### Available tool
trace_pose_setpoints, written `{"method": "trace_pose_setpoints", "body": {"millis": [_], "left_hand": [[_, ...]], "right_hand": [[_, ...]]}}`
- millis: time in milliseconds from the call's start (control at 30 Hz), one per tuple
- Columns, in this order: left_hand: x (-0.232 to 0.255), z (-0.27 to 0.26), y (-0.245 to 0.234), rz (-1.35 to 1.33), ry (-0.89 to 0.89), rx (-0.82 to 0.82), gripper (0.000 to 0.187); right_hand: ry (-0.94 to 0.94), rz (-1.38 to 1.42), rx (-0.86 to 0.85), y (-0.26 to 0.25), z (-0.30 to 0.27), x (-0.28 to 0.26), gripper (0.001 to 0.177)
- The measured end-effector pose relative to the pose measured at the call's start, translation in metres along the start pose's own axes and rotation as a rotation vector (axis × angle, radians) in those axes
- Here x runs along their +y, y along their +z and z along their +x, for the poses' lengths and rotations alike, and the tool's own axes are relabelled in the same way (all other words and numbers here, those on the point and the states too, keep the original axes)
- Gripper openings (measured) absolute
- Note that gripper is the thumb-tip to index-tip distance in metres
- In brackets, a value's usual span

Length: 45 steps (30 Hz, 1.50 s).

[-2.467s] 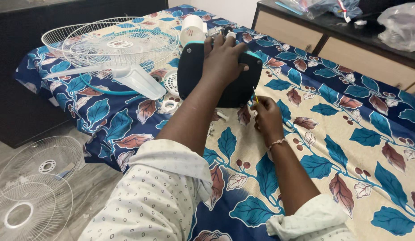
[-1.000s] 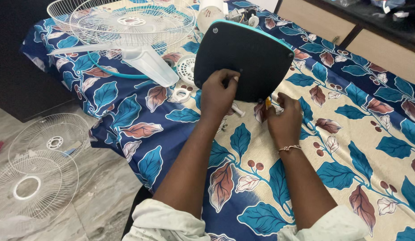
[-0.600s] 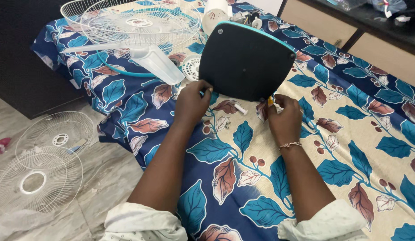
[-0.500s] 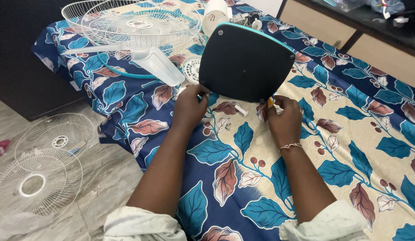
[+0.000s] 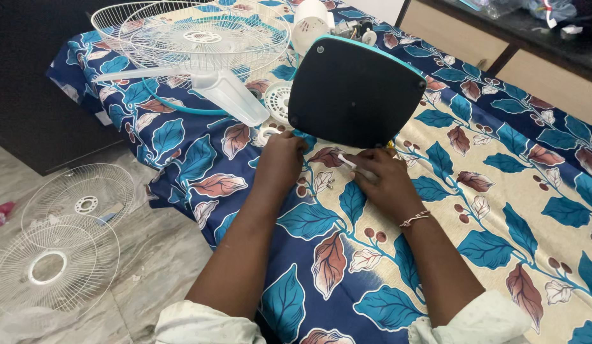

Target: The person uses a yellow screwdriver to remove screws from the back cover of a teal electric fan. They detach the cover, then handle the fan motor and a white plastic fan hub, aligning the hub with the motor shaft.

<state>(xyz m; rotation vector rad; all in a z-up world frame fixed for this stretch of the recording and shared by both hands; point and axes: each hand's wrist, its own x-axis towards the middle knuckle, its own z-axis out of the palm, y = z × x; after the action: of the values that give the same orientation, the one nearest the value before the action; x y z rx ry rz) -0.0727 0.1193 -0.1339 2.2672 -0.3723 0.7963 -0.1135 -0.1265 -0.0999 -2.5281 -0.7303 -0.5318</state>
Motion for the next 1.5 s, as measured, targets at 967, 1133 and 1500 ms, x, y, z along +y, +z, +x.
{"method": "trace_pose_setpoints", "body": {"millis": [967, 1133, 1500], "left_hand": [[-0.021, 0.009, 0.025, -0.874, -0.403, -0.119, 0.025], [-0.019, 0.011, 0.018, -0.972, -0.428, -0.105, 0.028], [-0.031, 0.006, 0.019, -1.43, -0.592, 0.013, 0.027]], "right_hand": [[0.021, 0.047, -0.217, 0.006, 0.01, -0.056, 0.019], [-0.01, 0.161, -0.226, 0.008, 0.016, -0.068, 0.017], [-0.055, 0.07, -0.468, 0.001, 0.032, -0.072, 0.014]]}}
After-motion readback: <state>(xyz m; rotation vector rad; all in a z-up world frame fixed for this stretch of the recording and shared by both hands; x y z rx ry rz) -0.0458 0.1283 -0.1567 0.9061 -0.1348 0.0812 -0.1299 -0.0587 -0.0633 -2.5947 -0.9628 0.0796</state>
